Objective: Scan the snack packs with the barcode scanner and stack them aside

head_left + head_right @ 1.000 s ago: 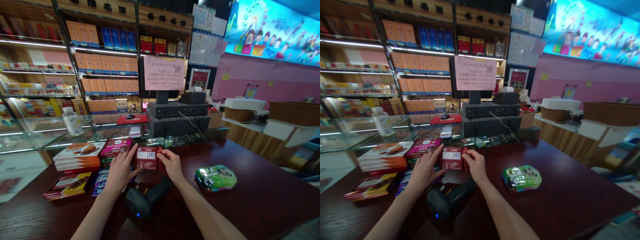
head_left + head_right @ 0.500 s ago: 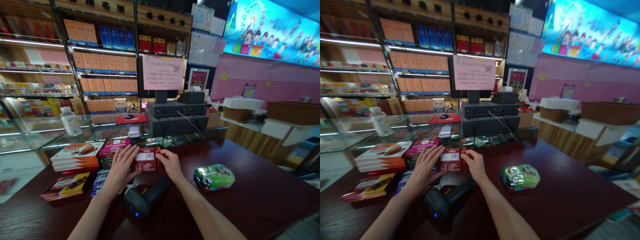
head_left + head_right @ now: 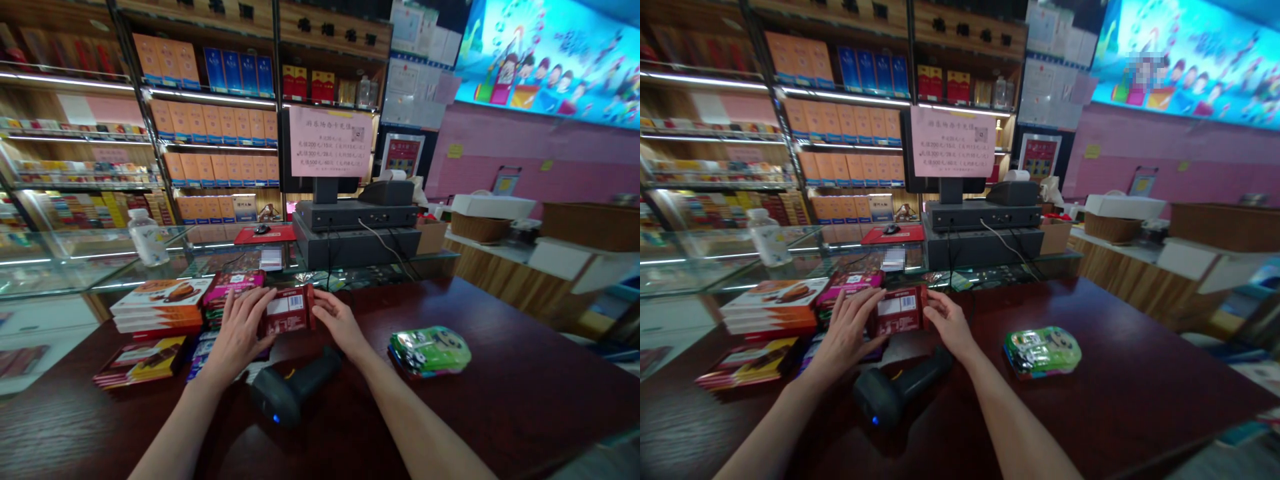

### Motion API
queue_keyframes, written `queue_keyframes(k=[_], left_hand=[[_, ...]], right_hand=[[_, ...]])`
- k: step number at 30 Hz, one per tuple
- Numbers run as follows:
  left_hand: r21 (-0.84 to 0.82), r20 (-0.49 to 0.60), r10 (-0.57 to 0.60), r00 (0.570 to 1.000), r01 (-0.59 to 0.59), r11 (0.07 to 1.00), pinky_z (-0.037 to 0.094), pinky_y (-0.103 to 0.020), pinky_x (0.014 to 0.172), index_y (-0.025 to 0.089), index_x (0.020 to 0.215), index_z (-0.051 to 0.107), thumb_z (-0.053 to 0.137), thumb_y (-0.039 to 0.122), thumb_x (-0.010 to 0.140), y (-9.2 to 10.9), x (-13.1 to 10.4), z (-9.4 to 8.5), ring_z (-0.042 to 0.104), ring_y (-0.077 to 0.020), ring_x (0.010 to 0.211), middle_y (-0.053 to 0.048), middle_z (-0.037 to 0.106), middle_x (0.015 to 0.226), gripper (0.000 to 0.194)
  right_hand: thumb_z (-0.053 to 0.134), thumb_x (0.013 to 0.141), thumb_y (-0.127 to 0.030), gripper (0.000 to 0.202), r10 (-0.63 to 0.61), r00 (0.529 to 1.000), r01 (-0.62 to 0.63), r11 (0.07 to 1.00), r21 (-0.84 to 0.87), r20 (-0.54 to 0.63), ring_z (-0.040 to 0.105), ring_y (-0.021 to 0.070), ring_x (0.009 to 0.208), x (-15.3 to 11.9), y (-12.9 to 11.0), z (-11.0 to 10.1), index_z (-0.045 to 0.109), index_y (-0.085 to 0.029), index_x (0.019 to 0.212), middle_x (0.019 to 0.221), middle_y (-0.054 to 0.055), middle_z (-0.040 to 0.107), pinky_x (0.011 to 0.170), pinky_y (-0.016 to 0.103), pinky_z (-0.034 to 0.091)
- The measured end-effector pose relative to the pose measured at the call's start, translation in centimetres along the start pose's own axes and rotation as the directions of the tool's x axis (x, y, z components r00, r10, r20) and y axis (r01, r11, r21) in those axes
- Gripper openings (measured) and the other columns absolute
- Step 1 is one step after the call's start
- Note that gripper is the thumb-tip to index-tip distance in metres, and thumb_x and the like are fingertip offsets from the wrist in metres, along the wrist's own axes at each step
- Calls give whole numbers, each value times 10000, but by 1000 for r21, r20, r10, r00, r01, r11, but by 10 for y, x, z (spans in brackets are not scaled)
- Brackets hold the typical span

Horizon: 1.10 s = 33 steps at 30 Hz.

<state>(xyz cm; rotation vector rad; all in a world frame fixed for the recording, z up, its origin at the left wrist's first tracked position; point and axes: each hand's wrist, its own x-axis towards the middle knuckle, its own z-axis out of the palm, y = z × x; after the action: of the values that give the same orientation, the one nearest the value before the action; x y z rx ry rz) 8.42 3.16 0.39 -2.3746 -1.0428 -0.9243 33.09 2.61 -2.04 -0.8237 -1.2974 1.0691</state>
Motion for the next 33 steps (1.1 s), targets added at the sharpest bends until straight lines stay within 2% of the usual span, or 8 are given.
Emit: queue_keyframes(k=[4,7,12,15,19,24,29,33], left_hand=[[4,-71,-1,997,1,1000,177,-602,1230,236,1524,294,689,299,856,-6,-1,-3,510,-302,1323,-140,528,1426,779],[0,-97,-28,995,29,1000,209,-609,1217,233,1520,288,694,319,852,-12,-3,-3,526,-304,1298,-139,542,1408,787],[12,-104,-64,993,65,998,198,-609,1220,230,1497,303,715,330,835,-20,-6,-2,524,-300,1297,-130,562,1387,786],[24,-123,-72,990,76,997,188,-602,1226,225,1493,310,724,337,826,-22,-7,-3,524,-299,1299,-134,565,1386,793],[44,-140,-81,987,88,995,196,-593,1224,215,1484,322,717,326,832,-24,-7,-5,527,-301,1303,-142,563,1401,770],[37,-144,-86,986,92,995,192,-590,1226,212,1479,322,709,317,836,-23,-6,-6,531,-299,1309,-144,573,1400,757],[31,-131,-93,987,98,995,194,-605,1219,218,1489,309,708,313,835,-24,-7,-7,523,-306,1319,-150,560,1417,772],[34,-147,-81,986,87,996,196,-606,1219,228,1496,303,697,307,846,-24,-7,-9,507,-307,1336,-148,549,1431,765]], right_hand=[[681,844,-374,536,-20,998,28,990,-140,55,671,238,1116,-2,-2,-6,555,-231,1345,1238,98,698,963,410,518],[655,864,-327,483,-64,996,82,944,-319,68,652,234,1141,-6,-12,-12,570,-230,1329,1229,97,700,1003,424,480],[671,866,-290,382,8,962,121,885,-450,274,672,224,1057,-16,-36,-23,635,-225,1241,1117,64,739,982,402,473],[768,795,-313,398,121,891,131,853,-505,437,652,240,1093,-21,-47,-27,690,-238,1178,1127,47,735,1000,394,459],[837,706,-351,598,280,774,189,754,-629,568,577,285,1216,-27,-53,-20,667,-268,1273,1301,67,652,1070,434,405],[805,704,-309,666,355,660,296,687,-663,662,564,289,1260,-34,-42,-2,604,-291,1338,1311,55,657,1206,584,101],[800,694,-286,606,305,699,364,626,-690,646,612,293,1175,-35,-27,2,631,-293,1276,1203,43,704,1181,578,204],[799,700,-270,559,253,745,328,668,-668,618,665,241,1071,-33,-26,-3,633,-314,1232,1107,-15,730,1188,526,230]])
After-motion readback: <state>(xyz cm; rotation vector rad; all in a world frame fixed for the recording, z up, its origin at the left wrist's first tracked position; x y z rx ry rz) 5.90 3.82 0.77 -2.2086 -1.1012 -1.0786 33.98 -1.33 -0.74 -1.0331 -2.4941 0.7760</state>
